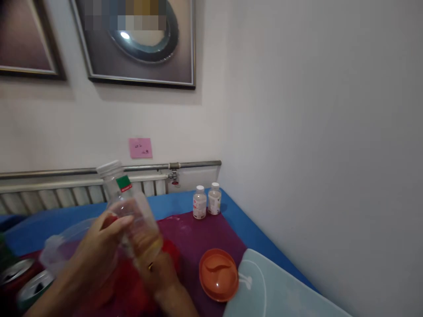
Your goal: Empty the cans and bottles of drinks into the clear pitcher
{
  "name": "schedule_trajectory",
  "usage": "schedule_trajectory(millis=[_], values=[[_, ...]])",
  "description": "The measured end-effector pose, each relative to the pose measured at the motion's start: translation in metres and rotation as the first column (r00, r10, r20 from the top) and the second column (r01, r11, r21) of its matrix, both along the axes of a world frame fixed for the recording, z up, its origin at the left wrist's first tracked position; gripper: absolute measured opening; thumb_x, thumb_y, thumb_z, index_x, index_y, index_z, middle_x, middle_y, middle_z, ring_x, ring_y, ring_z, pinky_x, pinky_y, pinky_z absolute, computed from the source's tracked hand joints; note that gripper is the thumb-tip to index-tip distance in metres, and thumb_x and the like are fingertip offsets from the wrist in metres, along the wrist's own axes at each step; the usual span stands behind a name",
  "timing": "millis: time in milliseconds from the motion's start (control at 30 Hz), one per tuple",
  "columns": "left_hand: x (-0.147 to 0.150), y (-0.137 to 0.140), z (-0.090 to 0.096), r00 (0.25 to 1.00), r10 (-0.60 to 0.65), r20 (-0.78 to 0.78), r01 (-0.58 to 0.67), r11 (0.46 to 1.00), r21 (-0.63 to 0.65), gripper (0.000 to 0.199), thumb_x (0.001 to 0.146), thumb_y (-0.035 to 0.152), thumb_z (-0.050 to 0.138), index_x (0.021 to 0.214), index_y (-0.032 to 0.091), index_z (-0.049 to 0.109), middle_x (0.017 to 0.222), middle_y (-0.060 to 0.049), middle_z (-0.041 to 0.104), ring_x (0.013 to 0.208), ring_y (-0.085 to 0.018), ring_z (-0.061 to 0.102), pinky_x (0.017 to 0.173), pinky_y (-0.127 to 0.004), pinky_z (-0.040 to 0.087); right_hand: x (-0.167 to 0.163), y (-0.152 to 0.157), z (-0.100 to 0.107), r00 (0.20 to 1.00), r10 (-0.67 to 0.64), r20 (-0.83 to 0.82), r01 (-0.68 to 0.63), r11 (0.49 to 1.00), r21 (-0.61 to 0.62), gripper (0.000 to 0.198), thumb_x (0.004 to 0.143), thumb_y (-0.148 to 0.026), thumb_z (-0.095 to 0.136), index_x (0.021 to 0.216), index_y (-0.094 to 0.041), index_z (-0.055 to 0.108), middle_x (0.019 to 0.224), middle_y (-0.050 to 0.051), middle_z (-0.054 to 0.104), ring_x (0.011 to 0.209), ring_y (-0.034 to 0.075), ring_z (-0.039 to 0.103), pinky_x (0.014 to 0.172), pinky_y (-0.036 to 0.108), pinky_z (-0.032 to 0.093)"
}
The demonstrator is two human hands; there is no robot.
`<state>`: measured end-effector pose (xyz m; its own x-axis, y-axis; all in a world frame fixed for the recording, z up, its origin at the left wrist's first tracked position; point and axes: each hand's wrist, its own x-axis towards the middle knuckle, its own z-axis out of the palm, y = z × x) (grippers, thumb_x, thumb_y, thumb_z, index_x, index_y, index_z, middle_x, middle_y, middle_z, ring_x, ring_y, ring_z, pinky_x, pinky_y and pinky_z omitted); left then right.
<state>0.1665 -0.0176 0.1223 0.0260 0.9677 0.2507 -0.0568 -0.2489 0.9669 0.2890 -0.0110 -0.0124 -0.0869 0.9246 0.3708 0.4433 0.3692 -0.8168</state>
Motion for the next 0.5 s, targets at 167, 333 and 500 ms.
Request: schedule_trajectory(millis=[167, 333, 500], values=[[-0.086, -0.064, -0.019, 0.974, 0.096, -0.207, -0.133, 0.976, -0.174, 0.080, 0.040, 0.060, 0.085, 0.111, 0.026, 0.072, 0.111, -0.008, 0.075, 0.111, -0.039, 0.066, 0.100, -0.049, 0.056, -0.002, -0.029, 0.057, 0.916, 0.084, -0.393, -0.098, 0.995, -0.016, 0.034, 0.088, -0.043, 0.056, 0.108, -0.018, 0.069, 0.093, 0.007, 0.073, 0.077, 0.019, 0.068, 0.061, 0.026, 0.053], [-0.141, -0.092, -0.046, 0.879, 0.137, -0.457, -0.226, 0.963, -0.145, 0.078, 0.040, 0.064, 0.084, 0.112, 0.035, 0.073, 0.128, -0.001, 0.070, 0.128, -0.037, 0.058, 0.103, -0.044, 0.055, -0.022, -0.063, 0.128, 0.881, 0.345, -0.323, -0.311, 0.938, 0.152, 0.051, 0.088, -0.046, 0.062, 0.135, -0.024, 0.060, 0.118, 0.007, 0.067, 0.091, 0.017, 0.064, 0.076, 0.029, 0.054], [-0.168, -0.107, -0.063, 0.801, 0.155, -0.578, -0.233, 0.971, -0.061, 0.071, 0.049, 0.063, 0.082, 0.113, 0.034, 0.072, 0.124, -0.002, 0.072, 0.118, -0.035, 0.064, 0.098, -0.038, 0.057, -0.046, -0.069, 0.143, 0.922, 0.386, -0.018, -0.368, 0.890, 0.270, 0.026, 0.091, -0.036, 0.065, 0.112, -0.023, 0.074, 0.089, 0.001, 0.067, 0.086, 0.016, 0.061, 0.083, 0.031, 0.050]])
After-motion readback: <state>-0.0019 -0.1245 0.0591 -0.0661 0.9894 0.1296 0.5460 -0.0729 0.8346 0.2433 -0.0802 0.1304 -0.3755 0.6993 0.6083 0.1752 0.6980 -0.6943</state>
